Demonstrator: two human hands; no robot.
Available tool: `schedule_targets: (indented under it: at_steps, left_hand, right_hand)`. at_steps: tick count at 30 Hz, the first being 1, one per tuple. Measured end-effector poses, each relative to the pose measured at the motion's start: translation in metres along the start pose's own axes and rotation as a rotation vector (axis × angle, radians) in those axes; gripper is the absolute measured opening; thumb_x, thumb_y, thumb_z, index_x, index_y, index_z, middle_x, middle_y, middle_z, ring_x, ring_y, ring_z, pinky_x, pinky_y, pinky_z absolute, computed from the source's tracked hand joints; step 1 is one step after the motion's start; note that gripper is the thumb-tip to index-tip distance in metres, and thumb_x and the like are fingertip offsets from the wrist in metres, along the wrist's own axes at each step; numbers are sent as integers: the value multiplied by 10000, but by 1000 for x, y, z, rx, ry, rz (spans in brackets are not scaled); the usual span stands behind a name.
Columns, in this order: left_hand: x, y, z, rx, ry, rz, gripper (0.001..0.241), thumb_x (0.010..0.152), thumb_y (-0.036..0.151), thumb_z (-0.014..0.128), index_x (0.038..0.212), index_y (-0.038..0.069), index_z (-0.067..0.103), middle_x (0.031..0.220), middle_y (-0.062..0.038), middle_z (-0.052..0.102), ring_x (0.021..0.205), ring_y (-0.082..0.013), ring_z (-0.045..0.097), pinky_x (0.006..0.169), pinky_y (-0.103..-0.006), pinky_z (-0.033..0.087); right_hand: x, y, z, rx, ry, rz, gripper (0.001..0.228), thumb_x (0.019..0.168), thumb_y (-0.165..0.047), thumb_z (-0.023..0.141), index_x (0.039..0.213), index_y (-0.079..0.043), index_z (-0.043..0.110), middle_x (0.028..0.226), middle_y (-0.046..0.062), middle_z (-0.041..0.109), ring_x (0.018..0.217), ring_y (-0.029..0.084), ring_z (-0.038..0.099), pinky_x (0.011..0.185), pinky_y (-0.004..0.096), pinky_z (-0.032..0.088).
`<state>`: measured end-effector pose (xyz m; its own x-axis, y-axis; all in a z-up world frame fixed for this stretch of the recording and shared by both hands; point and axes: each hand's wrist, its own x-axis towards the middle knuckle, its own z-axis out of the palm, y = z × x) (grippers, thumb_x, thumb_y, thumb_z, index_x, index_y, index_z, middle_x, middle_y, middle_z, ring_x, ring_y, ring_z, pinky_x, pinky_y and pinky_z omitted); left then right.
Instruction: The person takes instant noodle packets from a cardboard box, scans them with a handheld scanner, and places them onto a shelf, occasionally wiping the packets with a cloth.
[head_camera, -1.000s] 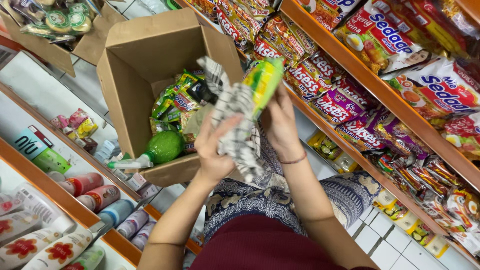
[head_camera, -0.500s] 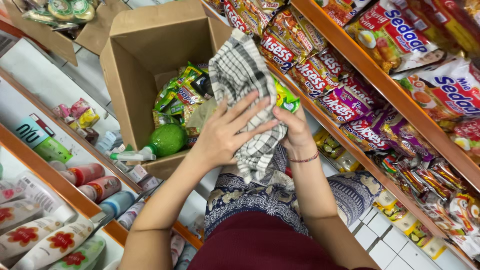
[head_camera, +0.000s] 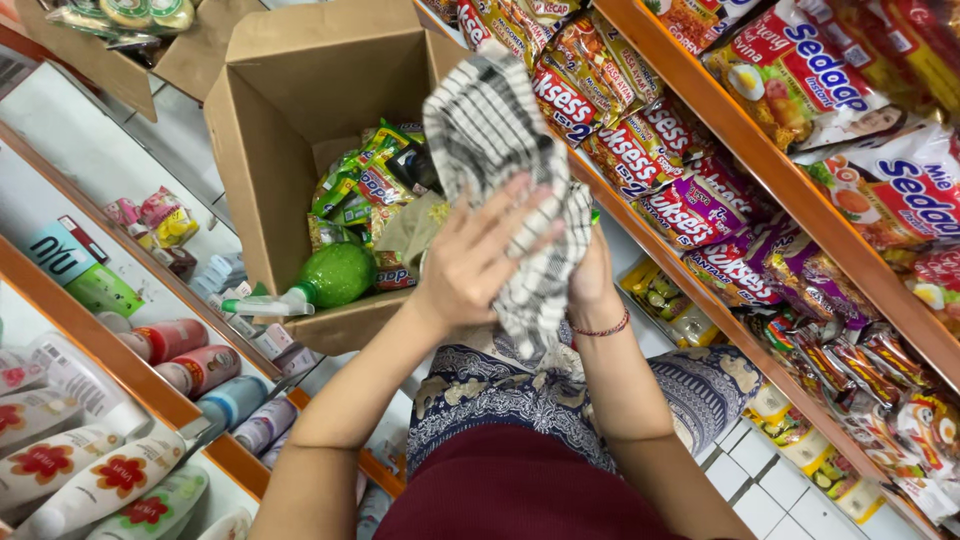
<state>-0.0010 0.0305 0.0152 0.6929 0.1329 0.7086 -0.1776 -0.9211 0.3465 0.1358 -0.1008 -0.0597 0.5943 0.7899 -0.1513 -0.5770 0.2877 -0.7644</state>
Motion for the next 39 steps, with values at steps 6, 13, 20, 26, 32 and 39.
schedule_targets:
  at_steps: [6, 13, 20, 26, 32, 39]
  left_hand:
    - [5, -1, 5, -256, 161, -304, 536, 974, 368, 680, 1454, 144, 598, 1605, -174, 426, 1539, -364, 394, 1278, -529, 348]
    - [-34, -19, 17, -13, -119, 144, 446, 911, 259, 669, 1349, 217, 741, 1532, -54, 552, 1462, -279, 472, 1235, -581, 227]
    - [-112, -96, 16, 201, 43, -3, 308, 976, 154, 791, 1274, 84, 748, 1349, -167, 690, 1295, -311, 614, 1091, -446, 447]
    - [-127, -159, 32, 929, -375, -715, 763, 954, 158, 773, 1640, 34, 465, 1356, -153, 606, 1250, -315, 585, 1138, -565, 403]
    - [-99, -160, 21, 662, -672, -802, 875, 722, 554, 755, 1453, 156, 482, 1414, -220, 539, 1392, -411, 472, 1096, -758, 241]
    - [-59, -86, 7, -1251, -126, -967, 659, 1038, 486, 518, 1580, 126, 411, 1383, -151, 531, 1292, -269, 550, 1062, -426, 459]
  right_hand:
    - [2, 17, -2, -67, -67, -20, 600, 1100, -449, 372, 1515, -19, 439, 1501, 145, 547, 1348, 234, 593, 1155, 396, 496]
    - [22, -9, -13, 347, -202, 39, 622, 1196, -475, 377, 1559, 16, 492, 1472, 199, 589, 1281, 320, 615, 1091, 436, 496]
    - [34, -32, 17, 316, -63, -62, 597, 1112, -488, 327, 1500, -59, 475, 1463, 125, 597, 1351, 305, 572, 1180, 491, 460]
    - [52, -16, 13, 87, 2, -189, 628, 1119, -506, 330, 1547, -58, 432, 1527, 115, 556, 1415, 276, 551, 1242, 481, 434]
    - [59, 18, 11, -118, 59, -209, 669, 1120, -524, 275, 1547, -28, 416, 1523, 136, 538, 1396, 270, 540, 1216, 457, 425]
    - [19, 22, 61, -975, -251, -522, 868, 1106, -690, 205, 1637, -13, 319, 1748, 196, 204, 1655, 335, 216, 1365, 444, 193]
